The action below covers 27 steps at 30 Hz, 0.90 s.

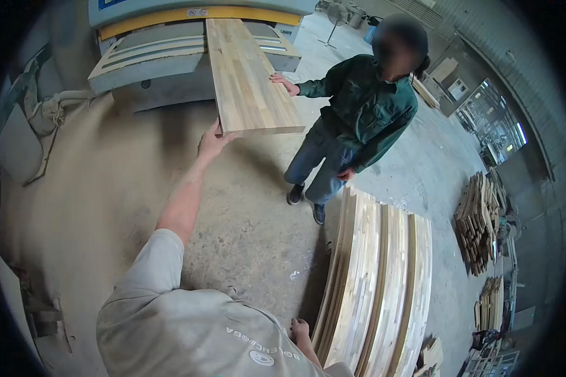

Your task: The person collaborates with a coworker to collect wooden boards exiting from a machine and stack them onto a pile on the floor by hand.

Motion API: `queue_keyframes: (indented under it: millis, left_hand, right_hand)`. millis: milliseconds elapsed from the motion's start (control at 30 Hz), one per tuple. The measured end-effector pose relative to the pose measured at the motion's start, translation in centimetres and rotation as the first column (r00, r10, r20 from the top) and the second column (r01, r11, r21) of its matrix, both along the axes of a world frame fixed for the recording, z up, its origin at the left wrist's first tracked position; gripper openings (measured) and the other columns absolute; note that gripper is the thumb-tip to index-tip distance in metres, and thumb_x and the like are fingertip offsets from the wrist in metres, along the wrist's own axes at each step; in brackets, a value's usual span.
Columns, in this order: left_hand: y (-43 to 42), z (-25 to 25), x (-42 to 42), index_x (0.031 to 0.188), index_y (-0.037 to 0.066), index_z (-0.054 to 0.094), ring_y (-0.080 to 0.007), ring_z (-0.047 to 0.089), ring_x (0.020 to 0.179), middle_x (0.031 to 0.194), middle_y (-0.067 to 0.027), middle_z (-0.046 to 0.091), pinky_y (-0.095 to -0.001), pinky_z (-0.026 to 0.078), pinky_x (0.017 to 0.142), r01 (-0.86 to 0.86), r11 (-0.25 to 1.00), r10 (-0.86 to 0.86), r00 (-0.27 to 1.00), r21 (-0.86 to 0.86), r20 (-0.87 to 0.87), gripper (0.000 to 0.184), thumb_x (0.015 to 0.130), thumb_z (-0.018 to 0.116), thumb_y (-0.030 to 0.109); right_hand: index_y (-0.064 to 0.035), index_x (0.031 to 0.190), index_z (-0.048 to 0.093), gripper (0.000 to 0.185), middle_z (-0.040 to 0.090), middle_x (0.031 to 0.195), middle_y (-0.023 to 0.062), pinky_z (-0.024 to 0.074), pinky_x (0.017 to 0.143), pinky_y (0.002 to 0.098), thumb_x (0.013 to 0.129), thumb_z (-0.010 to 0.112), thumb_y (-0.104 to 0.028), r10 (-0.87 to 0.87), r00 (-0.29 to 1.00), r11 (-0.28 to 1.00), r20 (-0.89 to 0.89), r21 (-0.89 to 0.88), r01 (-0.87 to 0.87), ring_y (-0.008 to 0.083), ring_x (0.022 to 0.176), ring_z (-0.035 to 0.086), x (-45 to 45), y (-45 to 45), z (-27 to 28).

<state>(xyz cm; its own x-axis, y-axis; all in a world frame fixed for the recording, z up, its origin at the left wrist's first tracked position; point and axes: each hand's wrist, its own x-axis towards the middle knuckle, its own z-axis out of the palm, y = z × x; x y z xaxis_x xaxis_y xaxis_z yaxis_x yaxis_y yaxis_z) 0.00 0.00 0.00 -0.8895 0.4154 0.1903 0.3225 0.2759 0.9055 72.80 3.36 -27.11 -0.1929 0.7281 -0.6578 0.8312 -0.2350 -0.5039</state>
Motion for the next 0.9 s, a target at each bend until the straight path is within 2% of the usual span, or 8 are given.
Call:
queue_keyframes:
  millis: [167, 267, 367, 467, 700, 767, 867, 900]
  left_hand:
    - [-0.4, -1.5, -0.1, 0.155, 0.016, 0.037, -0.0246, 0.068, 0.107, 0.121, -0.0113, 0.071, -0.0377, 0.050, 0.095, 0.027, 0.998, -0.029, 0.999, 0.049, 0.041, 0.100, 0.074, 0.083, 0.051]
    - [-0.2, -0.9, -0.2, 0.154, 0.019, 0.037, -0.0258, 0.068, 0.108, 0.121, -0.0096, 0.071, -0.0377, 0.050, 0.094, -0.047, 0.999, 0.047, 0.999, -0.022, -0.003, 0.098, 0.073, 0.082, 0.052]
    - [-0.7, 0.1, -0.1, 0.154, 0.021, 0.038, -0.0277, 0.067, 0.109, 0.122, -0.0087, 0.070, -0.0384, 0.050, 0.095, -0.014, 1.000, 0.014, 1.000, -0.004, 0.027, 0.096, 0.073, 0.082, 0.052]
    - [0.0, -1.3, -1.7, 0.153, 0.020, 0.039, -0.0288, 0.068, 0.109, 0.122, -0.0087, 0.070, -0.0393, 0.050, 0.094, -0.050, 0.998, 0.049, 0.998, -0.028, -0.037, 0.096, 0.073, 0.081, 0.053]
    - [-0.2, -0.3, -2.6, 0.152, 0.017, 0.041, -0.0289, 0.067, 0.109, 0.123, -0.0112, 0.069, -0.0390, 0.050, 0.094, -0.003, 1.000, 0.003, 0.999, -0.002, -0.043, 0.096, 0.074, 0.080, 0.055]
    - [0.5, -1.3, -4.1, 0.152, 0.017, 0.041, -0.0287, 0.067, 0.110, 0.124, -0.0118, 0.069, -0.0386, 0.051, 0.094, -0.016, 1.000, 0.015, 0.999, -0.020, -0.046, 0.095, 0.074, 0.081, 0.055]
    - [0.5, -0.7, -4.4, 0.152, 0.014, 0.040, -0.0303, 0.066, 0.112, 0.126, -0.0126, 0.068, -0.0404, 0.048, 0.099, -0.005, 1.000, 0.005, 1.000, -0.024, -0.004, 0.096, 0.075, 0.080, 0.055]
    - [0.6, -0.9, -4.6, 0.152, 0.014, 0.040, -0.0310, 0.065, 0.114, 0.126, -0.0130, 0.068, -0.0413, 0.046, 0.102, -0.033, 0.999, 0.031, 0.998, -0.025, -0.051, 0.096, 0.075, 0.080, 0.055]
  right_hand:
    - [0.0042, 0.092, 0.072, 0.038, 0.068, 0.077, 0.0080, 0.0501, 0.068, 0.0345, 0.090, 0.060, -0.031, -0.026, 1.000, 0.999, -0.017, -0.021, 0.026, 0.0164, 0.073, 0.062, 1.0, -2.9, 2.1]
    - [0.0008, 0.118, 0.068, 0.042, 0.072, 0.094, 0.0102, 0.0536, 0.061, 0.0353, 0.090, 0.066, -0.031, -0.051, 0.998, 0.995, 0.024, -0.083, 0.053, 0.0190, 0.072, 0.067, 1.2, -3.0, 0.7]
    - [0.0009, 0.116, 0.068, 0.040, 0.071, 0.091, 0.0088, 0.0517, 0.056, 0.0341, 0.091, 0.066, -0.029, -0.090, 0.995, 0.988, 0.035, -0.122, 0.094, 0.0180, 0.071, 0.066, 1.0, -4.6, 2.0]
    - [0.0026, 0.115, 0.067, 0.039, 0.070, 0.090, 0.0088, 0.0512, 0.053, 0.0337, 0.092, 0.066, -0.029, -0.107, 0.994, 0.989, 0.024, -0.102, 0.109, 0.0177, 0.069, 0.066, 0.9, -6.0, 3.4]
    - [0.0036, 0.109, 0.068, 0.035, 0.069, 0.082, 0.0106, 0.0513, 0.051, 0.0337, 0.092, 0.066, -0.027, -0.198, 0.980, 0.976, -0.023, -0.097, 0.195, 0.0177, 0.059, 0.063, 2.9, -7.3, 3.0]
    - [0.0030, 0.107, 0.070, 0.034, 0.069, 0.079, 0.0103, 0.0510, 0.050, 0.0334, 0.092, 0.066, -0.027, -0.195, 0.980, 0.978, 0.029, -0.070, 0.197, 0.0172, 0.059, 0.063, 2.3, -7.5, 4.3]
    - [0.0025, 0.106, 0.071, 0.033, 0.068, 0.075, 0.0093, 0.0503, 0.050, 0.0332, 0.091, 0.067, -0.027, -0.210, 0.976, 0.977, 0.053, -0.029, 0.211, 0.0166, 0.059, 0.063, 1.4, -8.2, 6.6]
    - [0.0023, 0.105, 0.071, 0.033, 0.068, 0.073, 0.0090, 0.0501, 0.050, 0.0332, 0.091, 0.067, -0.027, -0.218, 0.975, 0.976, 0.051, -0.016, 0.219, 0.0164, 0.059, 0.063, 1.4, -8.5, 6.8]
